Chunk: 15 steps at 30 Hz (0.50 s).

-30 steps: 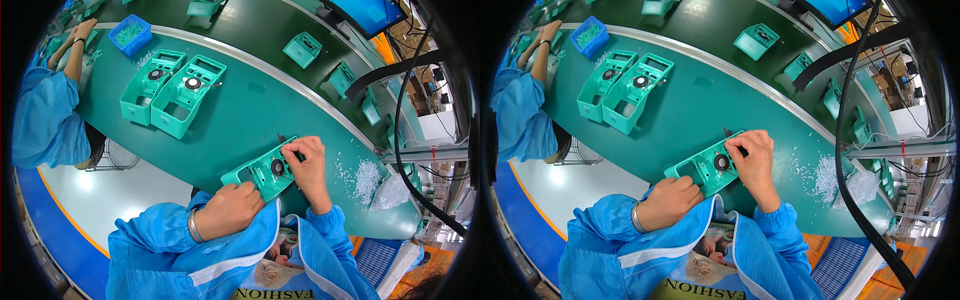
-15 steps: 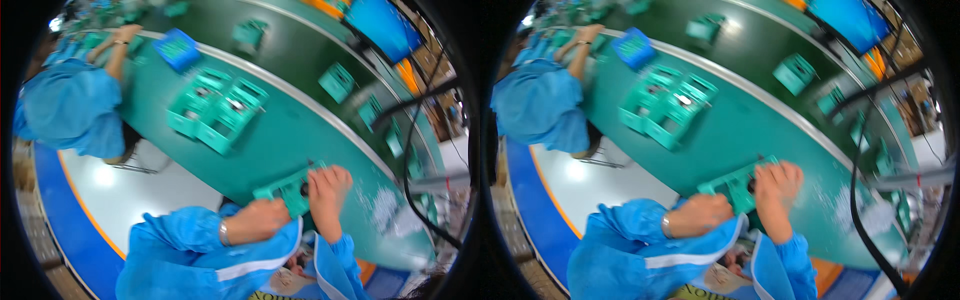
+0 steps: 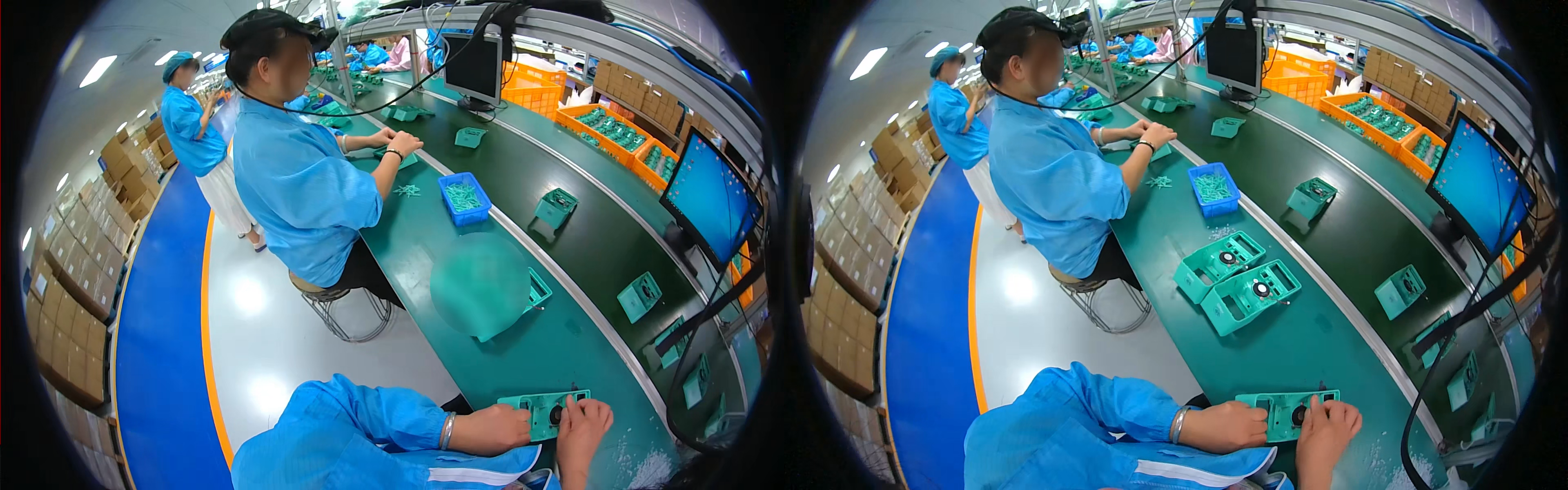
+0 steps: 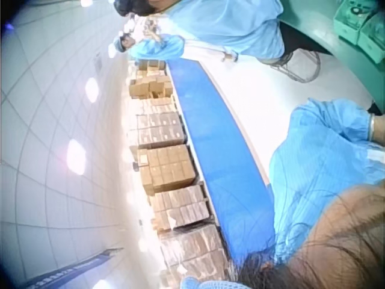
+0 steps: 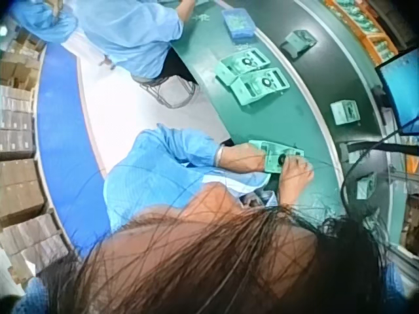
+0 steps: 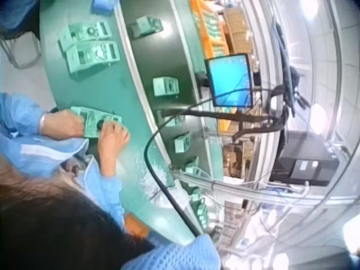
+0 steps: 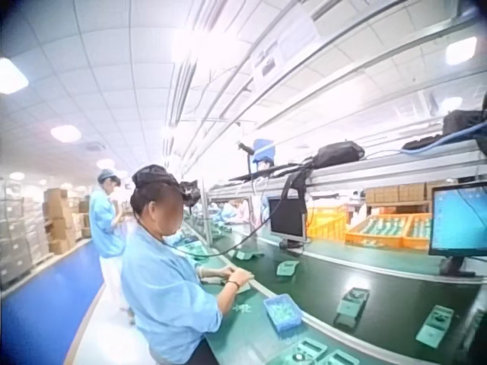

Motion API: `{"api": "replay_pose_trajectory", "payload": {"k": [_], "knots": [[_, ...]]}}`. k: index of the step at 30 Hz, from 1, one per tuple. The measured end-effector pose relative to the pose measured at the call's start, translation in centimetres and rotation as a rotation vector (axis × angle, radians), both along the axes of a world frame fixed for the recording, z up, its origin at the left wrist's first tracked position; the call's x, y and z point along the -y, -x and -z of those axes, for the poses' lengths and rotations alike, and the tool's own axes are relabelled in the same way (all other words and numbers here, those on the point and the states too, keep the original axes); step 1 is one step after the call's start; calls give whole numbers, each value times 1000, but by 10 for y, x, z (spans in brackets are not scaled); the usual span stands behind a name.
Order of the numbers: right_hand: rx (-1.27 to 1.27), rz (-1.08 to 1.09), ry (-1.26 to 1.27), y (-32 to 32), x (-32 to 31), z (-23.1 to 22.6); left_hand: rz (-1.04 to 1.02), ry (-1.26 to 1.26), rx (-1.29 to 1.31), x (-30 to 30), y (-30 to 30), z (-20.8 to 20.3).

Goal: The person assembles internal components and screws into green plastic electronic device housings by hand, taking parts from bins on a production line.

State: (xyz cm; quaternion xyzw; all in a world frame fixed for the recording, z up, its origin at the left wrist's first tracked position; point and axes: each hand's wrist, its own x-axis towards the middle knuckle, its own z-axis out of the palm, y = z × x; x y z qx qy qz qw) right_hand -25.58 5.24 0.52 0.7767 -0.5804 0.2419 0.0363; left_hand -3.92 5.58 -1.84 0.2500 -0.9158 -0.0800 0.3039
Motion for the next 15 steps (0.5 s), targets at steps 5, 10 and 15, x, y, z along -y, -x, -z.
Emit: {"api": "replay_pose_trajectory", "payload": {"k": [5,10,15], "knots": [[153,119,6,37,-19,-30,-51,61,311,21,-7,-6],[142,362,26,144,-43,-15,-68,129,67,40,-9,-16],[451,510,18,181,-55,3,-9,66,112,46,-2,-25]]}}
